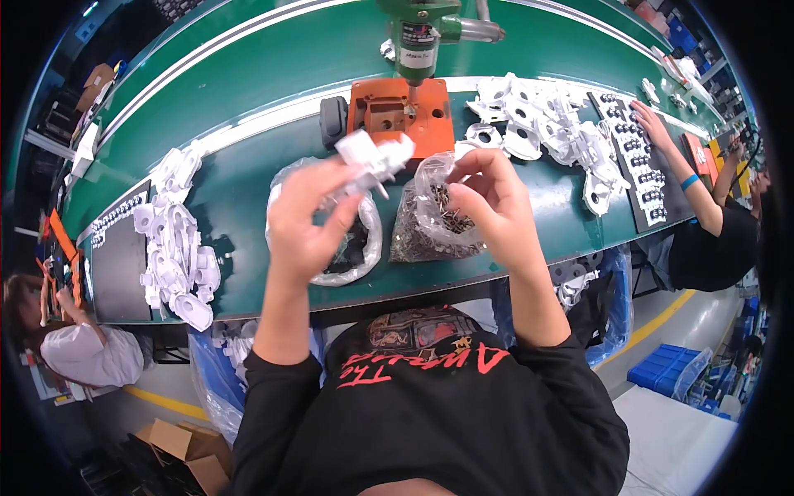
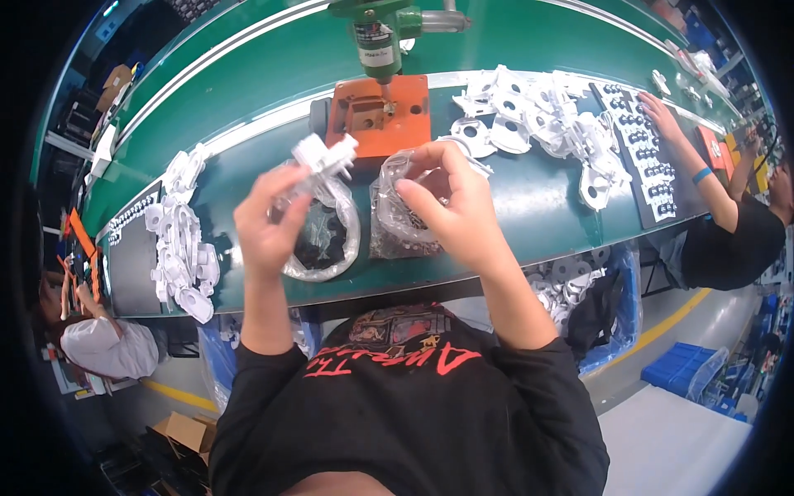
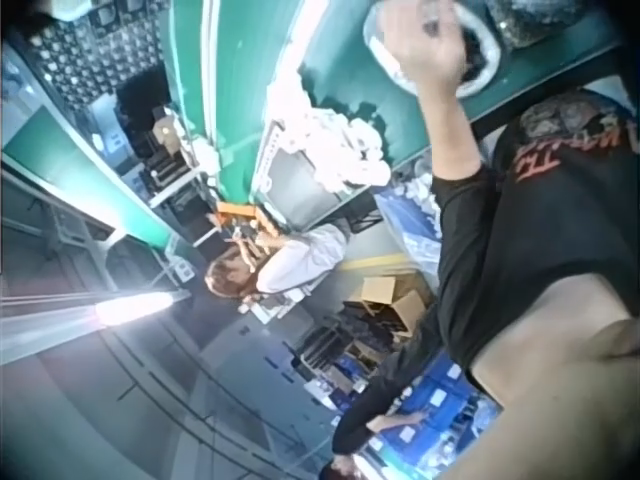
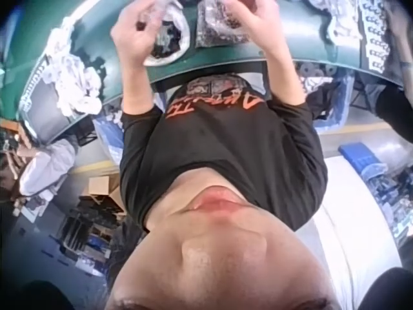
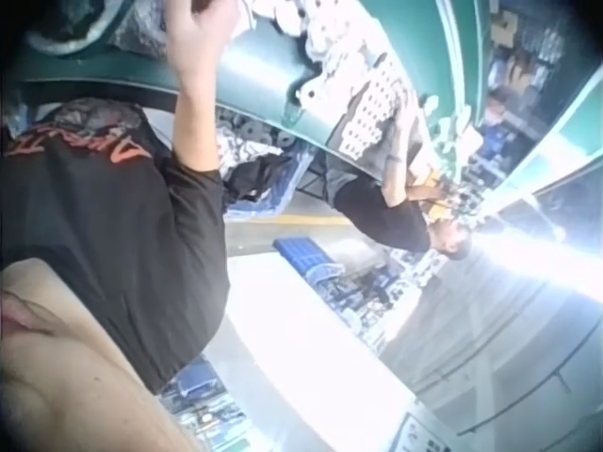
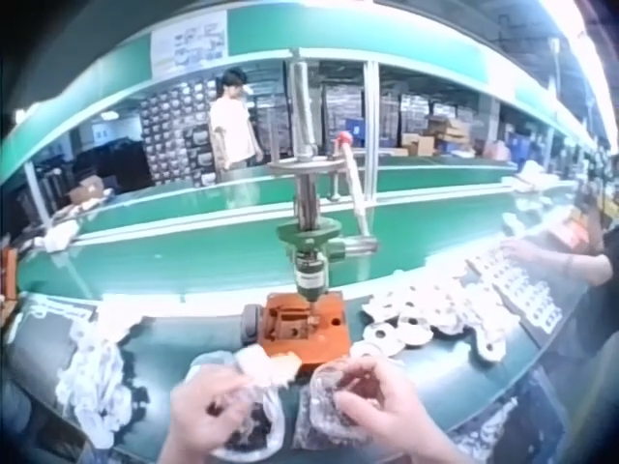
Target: Assembling small plastic components using a manual press at a factory workstation.
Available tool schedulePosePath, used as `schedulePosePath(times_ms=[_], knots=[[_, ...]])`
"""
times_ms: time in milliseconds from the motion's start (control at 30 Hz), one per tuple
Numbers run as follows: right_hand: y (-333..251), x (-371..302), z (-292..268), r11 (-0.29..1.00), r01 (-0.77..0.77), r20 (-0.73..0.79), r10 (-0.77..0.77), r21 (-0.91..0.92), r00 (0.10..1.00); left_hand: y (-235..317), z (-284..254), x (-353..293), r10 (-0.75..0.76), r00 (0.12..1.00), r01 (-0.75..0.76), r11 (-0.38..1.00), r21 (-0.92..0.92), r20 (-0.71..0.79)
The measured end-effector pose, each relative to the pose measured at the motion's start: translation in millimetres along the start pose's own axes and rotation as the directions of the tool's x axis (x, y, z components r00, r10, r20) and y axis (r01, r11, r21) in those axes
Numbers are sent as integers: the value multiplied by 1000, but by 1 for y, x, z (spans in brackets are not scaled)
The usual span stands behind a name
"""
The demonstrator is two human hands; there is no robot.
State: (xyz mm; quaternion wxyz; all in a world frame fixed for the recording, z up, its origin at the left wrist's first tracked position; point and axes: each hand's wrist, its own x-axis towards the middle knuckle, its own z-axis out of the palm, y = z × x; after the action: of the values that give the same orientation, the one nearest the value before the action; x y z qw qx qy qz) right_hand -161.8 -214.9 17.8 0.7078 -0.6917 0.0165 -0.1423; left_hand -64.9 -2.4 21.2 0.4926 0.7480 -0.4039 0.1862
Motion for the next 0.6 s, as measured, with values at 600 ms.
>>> schedulePosePath(times_ms=[600], knots=[[21,-11,-8,814,205,231,-89,-543,969,-136,69,56,110,889,-218,955,200,444]])
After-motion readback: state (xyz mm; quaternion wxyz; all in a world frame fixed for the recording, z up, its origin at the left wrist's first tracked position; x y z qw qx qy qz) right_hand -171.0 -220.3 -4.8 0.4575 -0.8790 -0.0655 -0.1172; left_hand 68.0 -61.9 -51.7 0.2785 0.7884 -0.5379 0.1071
